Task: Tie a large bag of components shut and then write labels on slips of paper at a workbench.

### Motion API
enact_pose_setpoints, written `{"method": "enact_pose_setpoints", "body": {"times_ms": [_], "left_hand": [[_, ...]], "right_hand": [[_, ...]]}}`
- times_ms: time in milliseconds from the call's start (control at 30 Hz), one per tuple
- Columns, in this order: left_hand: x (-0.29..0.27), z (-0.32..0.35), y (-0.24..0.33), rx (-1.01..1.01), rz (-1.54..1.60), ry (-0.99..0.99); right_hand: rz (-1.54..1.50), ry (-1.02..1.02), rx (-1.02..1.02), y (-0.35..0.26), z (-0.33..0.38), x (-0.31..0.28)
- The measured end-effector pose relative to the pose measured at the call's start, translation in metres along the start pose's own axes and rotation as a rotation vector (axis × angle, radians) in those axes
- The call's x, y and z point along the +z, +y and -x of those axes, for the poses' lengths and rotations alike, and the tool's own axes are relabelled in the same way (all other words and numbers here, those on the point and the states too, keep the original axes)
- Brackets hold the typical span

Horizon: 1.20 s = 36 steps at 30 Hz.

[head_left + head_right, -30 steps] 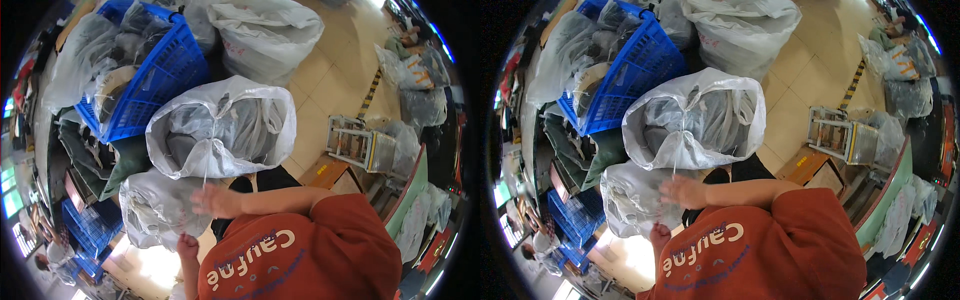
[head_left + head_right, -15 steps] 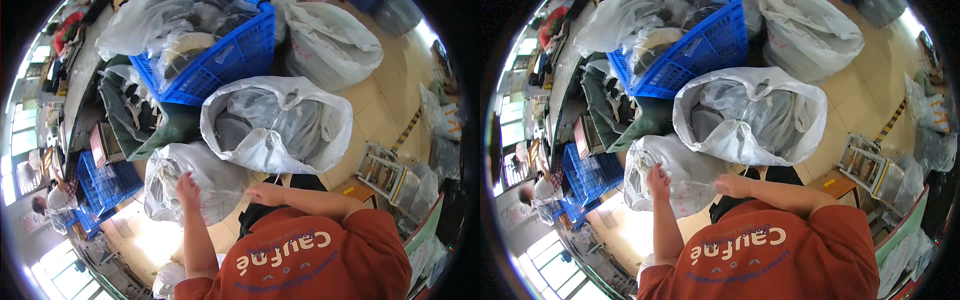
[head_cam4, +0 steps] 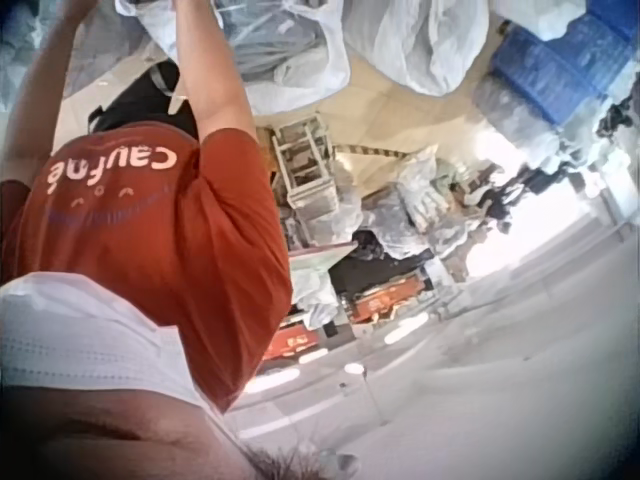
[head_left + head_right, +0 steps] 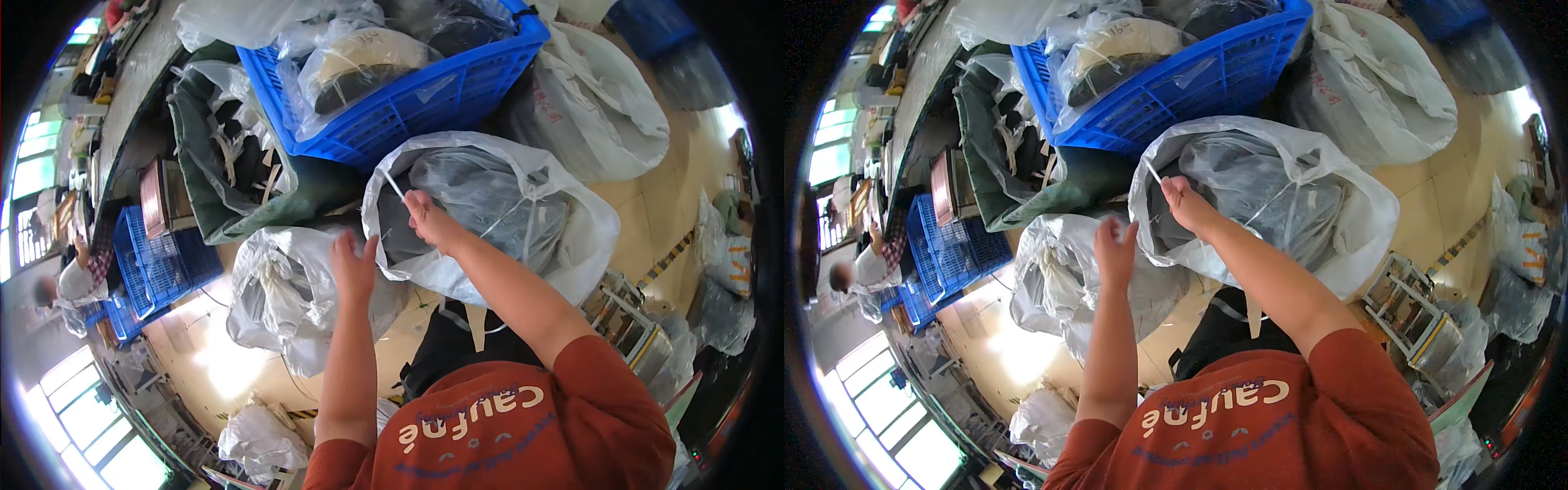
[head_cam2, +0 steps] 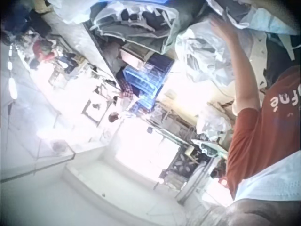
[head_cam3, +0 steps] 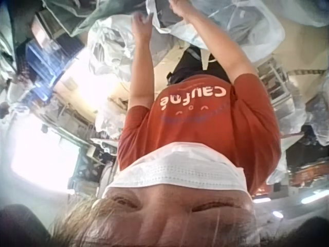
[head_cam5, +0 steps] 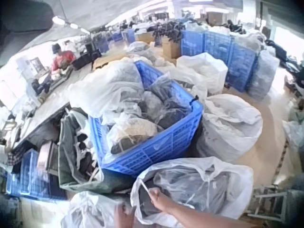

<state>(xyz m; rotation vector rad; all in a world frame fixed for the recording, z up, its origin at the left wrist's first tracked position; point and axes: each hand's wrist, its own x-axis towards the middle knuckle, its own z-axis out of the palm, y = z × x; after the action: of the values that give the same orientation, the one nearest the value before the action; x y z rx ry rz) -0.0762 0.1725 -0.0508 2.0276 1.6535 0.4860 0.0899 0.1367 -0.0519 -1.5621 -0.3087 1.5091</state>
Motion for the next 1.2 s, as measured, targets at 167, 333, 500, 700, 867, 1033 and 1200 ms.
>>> {"method": "enact_pose_setpoints", "body": {"times_ms": [167,333,500,700,867,1033,1200], "left_hand": [[0.040,-0.053,-0.043,-0.006,0.074,-0.205],[0.047,-0.058,-0.058,-0.572,0.862,-0.207],[0.039,-0.054,-0.041,-0.742,1.161,-0.314],[0.041,-0.053,-0.053,-0.720,1.265,-0.182],[0.045,-0.051,-0.056,-0.711,1.170,-0.154],[0.047,-0.050,-0.055,-0.730,1.128,-0.181],[0.042,-0.051,-0.059,-0.611,1.032,-0.194]], "right_hand": [[0.414,-0.008,-0.328,0.046,-0.051,0.013],[0.694,-0.026,-0.208,0.041,-0.049,0.020],[0.807,0.034,-0.225,0.033,-0.046,0.018],[0.825,-0.044,-0.393,0.042,-0.050,0.018],[0.667,0.015,-0.327,0.032,-0.042,0.029],[0.683,0.080,-0.231,0.026,-0.041,0.032],[0.756,0.101,-0.227,0.029,-0.042,0.038]]}}
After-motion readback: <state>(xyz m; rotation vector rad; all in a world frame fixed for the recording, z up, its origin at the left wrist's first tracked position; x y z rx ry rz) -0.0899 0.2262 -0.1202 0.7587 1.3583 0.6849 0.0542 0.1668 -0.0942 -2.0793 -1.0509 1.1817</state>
